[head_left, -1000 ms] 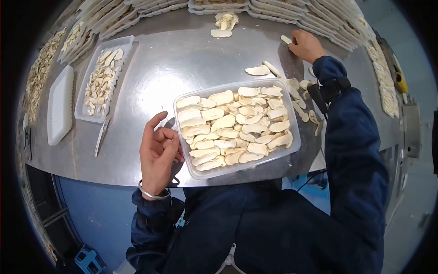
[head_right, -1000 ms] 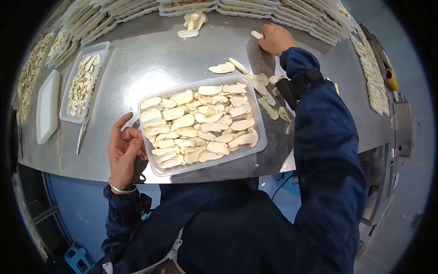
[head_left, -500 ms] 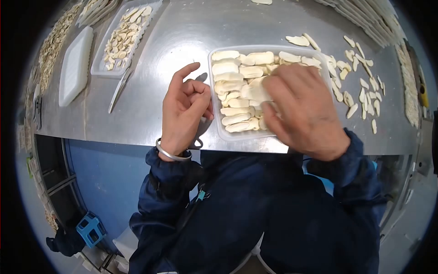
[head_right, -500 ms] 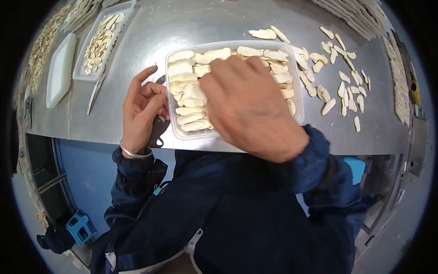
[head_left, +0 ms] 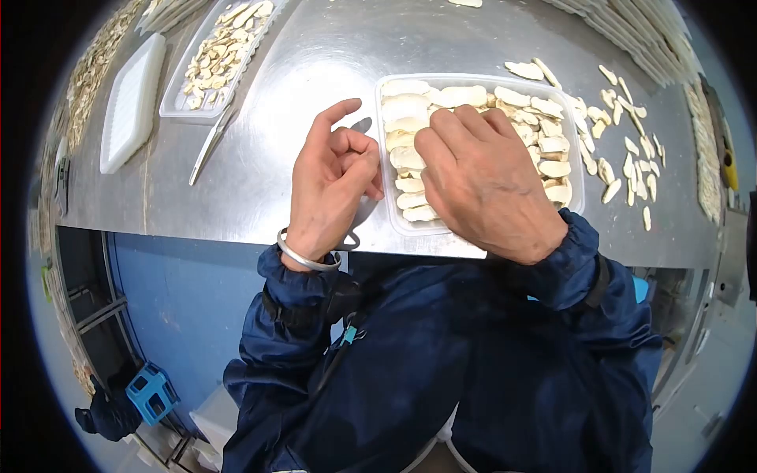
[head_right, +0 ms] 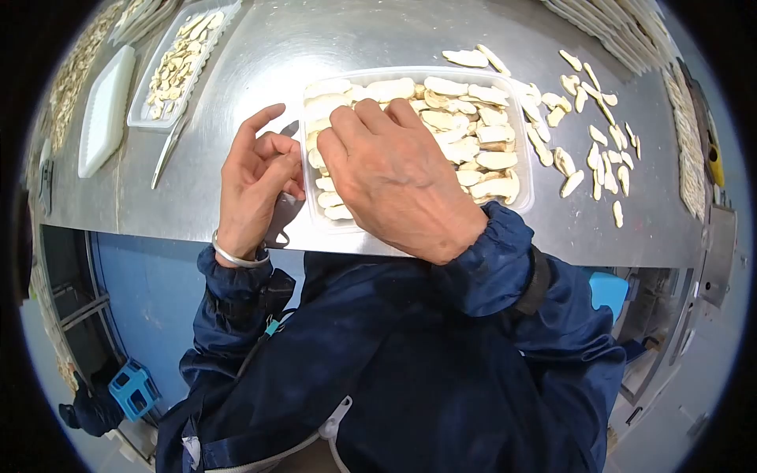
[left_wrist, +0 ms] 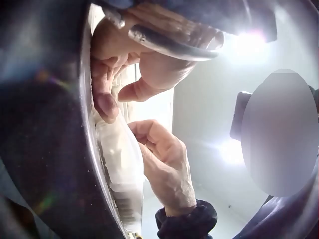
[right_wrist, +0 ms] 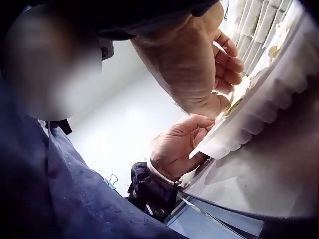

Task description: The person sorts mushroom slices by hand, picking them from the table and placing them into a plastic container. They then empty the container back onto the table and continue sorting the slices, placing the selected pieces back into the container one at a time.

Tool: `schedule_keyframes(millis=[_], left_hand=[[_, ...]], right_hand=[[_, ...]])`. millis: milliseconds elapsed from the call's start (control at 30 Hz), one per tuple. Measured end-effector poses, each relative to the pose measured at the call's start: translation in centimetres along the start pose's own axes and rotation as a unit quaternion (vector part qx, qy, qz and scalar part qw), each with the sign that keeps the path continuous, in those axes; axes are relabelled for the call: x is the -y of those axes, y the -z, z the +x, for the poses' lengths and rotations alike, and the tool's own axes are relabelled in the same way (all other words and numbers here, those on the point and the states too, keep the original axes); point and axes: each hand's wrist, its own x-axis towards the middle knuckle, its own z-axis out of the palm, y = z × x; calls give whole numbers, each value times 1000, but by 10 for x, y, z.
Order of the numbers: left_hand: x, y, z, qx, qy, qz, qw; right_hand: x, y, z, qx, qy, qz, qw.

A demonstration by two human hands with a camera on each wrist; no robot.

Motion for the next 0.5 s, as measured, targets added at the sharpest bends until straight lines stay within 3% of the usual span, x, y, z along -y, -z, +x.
schedule_keyframes(millis=[133,233,300,400,500], left_hand=[[0,1,-1,-7,6,6,1000],[2,1,-1,-22,8,22,999],[5,3,0,-15,-4,15,1000],[4,5,1,-6,-6,8,1000],[0,5,2,-7,2,41,999]], right_hand=[[-4,21,1,28,-41,21,999],[-29,56,-11,-77,-95,28,992],[-67,72,-34,-155,-116,-37,980],[-131,107,-80,-159,-230,-98,955],[-181,127,-131,-87,-359,-135,919]])
